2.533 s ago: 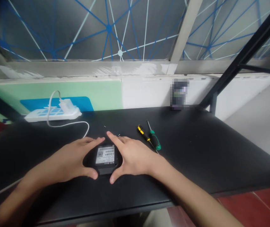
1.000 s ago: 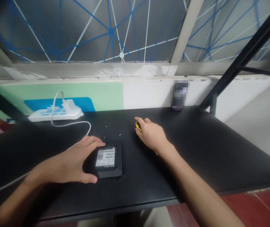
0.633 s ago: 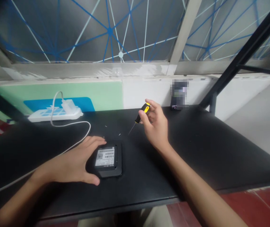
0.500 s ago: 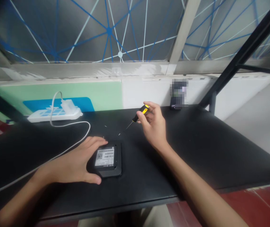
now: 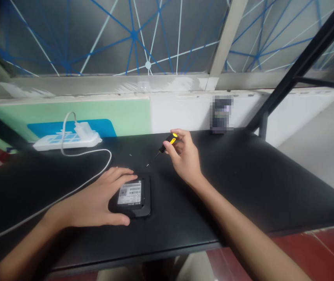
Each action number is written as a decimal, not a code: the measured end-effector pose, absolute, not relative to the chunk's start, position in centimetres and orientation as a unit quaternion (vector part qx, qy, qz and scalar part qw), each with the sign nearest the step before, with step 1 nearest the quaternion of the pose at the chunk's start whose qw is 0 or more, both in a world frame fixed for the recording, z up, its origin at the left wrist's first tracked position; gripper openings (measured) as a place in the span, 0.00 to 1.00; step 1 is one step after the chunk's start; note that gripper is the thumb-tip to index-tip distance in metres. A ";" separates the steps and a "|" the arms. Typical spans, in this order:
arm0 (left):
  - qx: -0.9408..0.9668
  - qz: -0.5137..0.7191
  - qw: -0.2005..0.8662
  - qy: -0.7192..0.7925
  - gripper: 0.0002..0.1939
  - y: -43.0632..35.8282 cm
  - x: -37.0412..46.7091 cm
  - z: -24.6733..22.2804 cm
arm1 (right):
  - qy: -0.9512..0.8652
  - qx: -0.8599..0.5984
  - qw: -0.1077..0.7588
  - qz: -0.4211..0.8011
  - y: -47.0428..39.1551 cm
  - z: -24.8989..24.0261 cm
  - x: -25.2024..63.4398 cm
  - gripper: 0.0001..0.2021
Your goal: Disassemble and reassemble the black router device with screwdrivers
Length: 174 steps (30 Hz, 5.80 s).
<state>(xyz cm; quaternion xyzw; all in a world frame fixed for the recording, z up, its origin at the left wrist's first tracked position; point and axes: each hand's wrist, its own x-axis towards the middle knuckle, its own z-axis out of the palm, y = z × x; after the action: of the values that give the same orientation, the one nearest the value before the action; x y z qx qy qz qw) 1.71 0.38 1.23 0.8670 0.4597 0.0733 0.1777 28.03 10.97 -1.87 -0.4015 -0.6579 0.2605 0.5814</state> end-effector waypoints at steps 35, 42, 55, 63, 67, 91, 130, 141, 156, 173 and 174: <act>0.874 0.100 0.146 0.453 0.44 0.6 2.4 0.9 | -0.623 -0.360 0.596 0.355 9.5 -0.2 27.2 0.19; 0.874 0.096 0.149 0.452 0.44 0.5 2.4 0.9 | -0.626 -0.344 0.586 0.383 8.7 0.2 26.9 0.19; 0.871 0.075 0.165 0.457 0.58 0.4 -0.5 1.0 | -0.656 -0.330 0.569 0.369 8.2 0.2 26.9 0.18; 0.865 0.060 0.171 0.468 0.59 0.5 -0.5 0.9 | -0.660 -0.349 0.568 0.347 8.6 0.0 27.1 0.18; 0.863 0.047 0.178 0.470 0.59 0.5 -0.4 1.0 | -0.657 -0.356 0.565 0.349 8.6 0.2 27.2 0.18; 0.849 0.016 0.198 0.490 0.58 0.5 -0.1 1.5 | -0.606 -0.574 0.438 0.333 10.2 -0.6 28.1 0.21; 0.836 0.002 0.226 0.500 0.58 0.2 0.4 1.8 | -0.645 -0.411 0.520 0.381 9.5 -3.4 25.1 0.21; 0.841 0.019 0.224 0.492 0.57 0.3 0.3 1.7 | -0.662 -0.424 0.494 0.371 9.4 -3.4 24.9 0.21; 0.840 0.008 0.223 0.495 0.58 0.2 0.4 1.8 | -0.608 -0.389 0.561 0.406 9.3 -2.8 25.0 0.21; 0.843 0.025 0.224 0.488 0.56 0.6 0.1 1.6 | -0.467 -0.380 0.511 0.613 9.0 -0.1 26.2 0.15; 0.843 0.024 0.222 0.489 0.56 0.6 0.1 1.5 | -0.466 -0.376 0.505 0.622 8.9 -0.1 26.1 0.15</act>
<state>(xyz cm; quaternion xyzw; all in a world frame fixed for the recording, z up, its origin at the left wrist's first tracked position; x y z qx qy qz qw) 0.08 0.64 1.55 0.8431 0.4891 0.0236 0.2222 26.14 8.94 -0.12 -0.3755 -0.4662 0.6220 0.5048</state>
